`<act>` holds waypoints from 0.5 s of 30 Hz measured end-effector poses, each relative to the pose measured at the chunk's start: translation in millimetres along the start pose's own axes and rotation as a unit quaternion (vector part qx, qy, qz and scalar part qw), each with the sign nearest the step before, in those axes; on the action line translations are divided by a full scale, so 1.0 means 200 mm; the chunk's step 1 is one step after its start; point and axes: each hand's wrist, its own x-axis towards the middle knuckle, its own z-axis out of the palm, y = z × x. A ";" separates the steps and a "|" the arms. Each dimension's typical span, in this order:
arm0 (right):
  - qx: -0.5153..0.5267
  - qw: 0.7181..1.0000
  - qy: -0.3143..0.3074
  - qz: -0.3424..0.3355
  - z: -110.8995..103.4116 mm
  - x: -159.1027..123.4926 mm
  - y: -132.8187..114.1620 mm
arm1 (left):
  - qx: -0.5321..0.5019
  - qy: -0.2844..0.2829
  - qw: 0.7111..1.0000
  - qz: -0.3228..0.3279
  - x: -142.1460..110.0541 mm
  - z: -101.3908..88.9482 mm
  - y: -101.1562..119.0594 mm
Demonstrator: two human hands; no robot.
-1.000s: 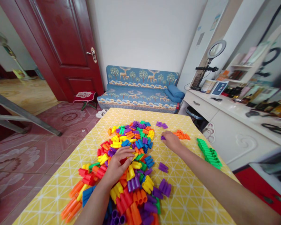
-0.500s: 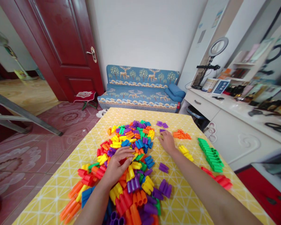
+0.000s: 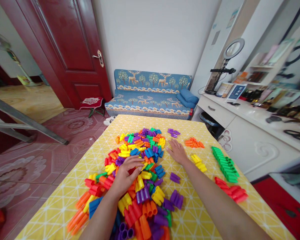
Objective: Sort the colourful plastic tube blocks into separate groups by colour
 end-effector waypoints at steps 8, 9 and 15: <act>0.352 0.935 0.045 -0.014 -0.08 -0.28 0.01 | 0.007 -0.005 1.000 0.005 0.01 0.00 0.00; 0.378 0.924 0.051 0.003 -0.09 -0.31 0.00 | 0.011 -0.009 1.000 0.002 0.02 0.00 0.01; 0.388 0.914 0.119 0.013 -0.06 -0.35 -0.04 | 0.125 -0.104 0.986 0.031 0.08 -0.07 0.09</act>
